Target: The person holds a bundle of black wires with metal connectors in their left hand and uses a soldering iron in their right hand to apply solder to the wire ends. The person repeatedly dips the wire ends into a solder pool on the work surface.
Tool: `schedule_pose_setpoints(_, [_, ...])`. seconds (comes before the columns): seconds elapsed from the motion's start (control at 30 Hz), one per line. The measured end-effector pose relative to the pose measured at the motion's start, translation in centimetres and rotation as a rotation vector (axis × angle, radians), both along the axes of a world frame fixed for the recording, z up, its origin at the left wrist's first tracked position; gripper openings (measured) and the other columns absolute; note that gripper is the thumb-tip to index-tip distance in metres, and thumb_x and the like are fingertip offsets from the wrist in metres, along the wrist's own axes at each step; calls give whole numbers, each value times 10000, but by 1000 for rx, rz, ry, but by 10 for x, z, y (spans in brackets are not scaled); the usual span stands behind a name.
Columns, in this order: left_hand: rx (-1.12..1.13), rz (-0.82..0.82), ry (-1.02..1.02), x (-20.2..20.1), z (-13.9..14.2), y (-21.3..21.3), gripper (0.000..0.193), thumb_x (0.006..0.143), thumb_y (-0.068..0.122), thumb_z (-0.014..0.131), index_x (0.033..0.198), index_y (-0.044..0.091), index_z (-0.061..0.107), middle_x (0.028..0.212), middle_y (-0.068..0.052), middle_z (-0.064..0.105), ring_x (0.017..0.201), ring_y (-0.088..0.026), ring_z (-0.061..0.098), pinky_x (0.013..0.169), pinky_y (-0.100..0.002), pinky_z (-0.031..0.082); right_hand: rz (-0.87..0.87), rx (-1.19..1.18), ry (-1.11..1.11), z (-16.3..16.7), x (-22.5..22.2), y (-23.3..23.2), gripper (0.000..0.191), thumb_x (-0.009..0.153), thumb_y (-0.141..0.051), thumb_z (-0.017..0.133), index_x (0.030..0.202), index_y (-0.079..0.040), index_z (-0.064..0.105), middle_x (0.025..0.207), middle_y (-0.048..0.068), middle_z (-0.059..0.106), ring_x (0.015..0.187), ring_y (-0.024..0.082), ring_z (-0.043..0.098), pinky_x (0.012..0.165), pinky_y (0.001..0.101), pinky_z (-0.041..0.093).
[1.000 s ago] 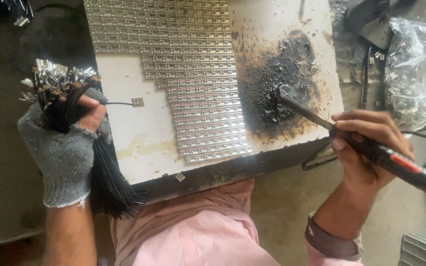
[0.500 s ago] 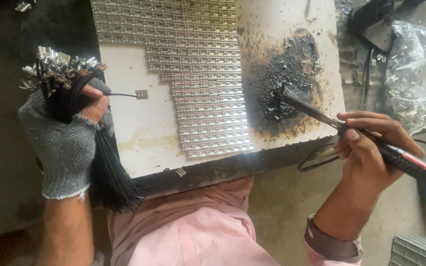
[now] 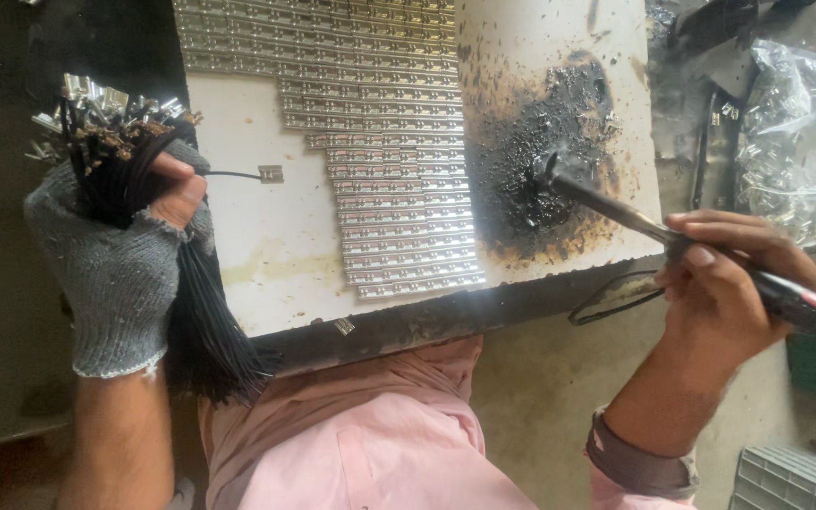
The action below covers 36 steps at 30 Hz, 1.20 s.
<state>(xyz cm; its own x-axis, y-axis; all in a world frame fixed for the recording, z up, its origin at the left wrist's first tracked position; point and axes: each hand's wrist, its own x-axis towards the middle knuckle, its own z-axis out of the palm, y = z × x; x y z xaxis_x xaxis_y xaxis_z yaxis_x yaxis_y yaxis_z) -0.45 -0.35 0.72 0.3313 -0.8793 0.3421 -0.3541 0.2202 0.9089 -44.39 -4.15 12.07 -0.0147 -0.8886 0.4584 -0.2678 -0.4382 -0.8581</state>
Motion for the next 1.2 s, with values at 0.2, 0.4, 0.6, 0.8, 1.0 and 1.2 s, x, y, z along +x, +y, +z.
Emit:
schedule_pose_setpoints(0.2, [-6, -41, 49, 1, -2, 0, 102, 1077, 80, 814, 1040, 85, 719, 883, -46, 729, 773, -105, 721, 675, -225, 593, -5, 21, 21, 0, -11, -4, 97, 917, 115, 643, 988, 177, 669, 940, 331, 693, 567, 241, 653, 495, 261, 526])
schedule_pose_setpoints(0.4, [30, -8, 32, 1, -3, 1, 101, 1057, 71, 818, 1029, 75, 722, 908, -53, 724, 751, -115, 718, 653, -228, 579, 65, 74, -3, 0, -11, -10, 110, 888, 108, 618, 962, 164, 676, 927, 321, 700, 529, 221, 637, 477, 245, 511])
schedule_pose_setpoints(0.6, [16, -22, 36, 1, -4, 1, 104, 1057, 69, 819, 1035, 81, 717, 929, -54, 727, 769, -117, 721, 669, -227, 594, 36, 73, 47, -1, -13, -15, 118, 890, 109, 622, 985, 165, 664, 905, 326, 689, 511, 219, 630, 446, 246, 497])
schedule_pose_setpoints(0.8, [20, -11, 20, 3, -8, 1, 97, 1058, 68, 819, 1035, 80, 726, 918, -57, 729, 753, -121, 722, 673, -231, 598, 66, 45, 24, 3, -8, -17, 88, 924, 105, 610, 969, 167, 653, 958, 334, 696, 554, 243, 648, 468, 255, 499])
schedule_pose_setpoints(1.0, [-3, -34, 69, -2, 2, -1, 87, 1034, 77, 807, 1037, 84, 721, 937, -62, 734, 776, -130, 729, 674, -238, 596, 36, 87, 91, -1, -21, -13, 135, 932, 83, 619, 998, 197, 647, 956, 335, 689, 544, 239, 614, 469, 248, 461])
schedule_pose_setpoints(1.2, [14, 72, 159, -10, -2, -2, 82, 985, 0, 740, 1043, 59, 741, 874, -64, 731, 778, -128, 704, 663, -254, 563, 55, 316, -62, -41, -94, -15, 124, 969, 32, 617, 1048, 126, 633, 1080, 289, 711, 669, 210, 636, 547, 218, 483])
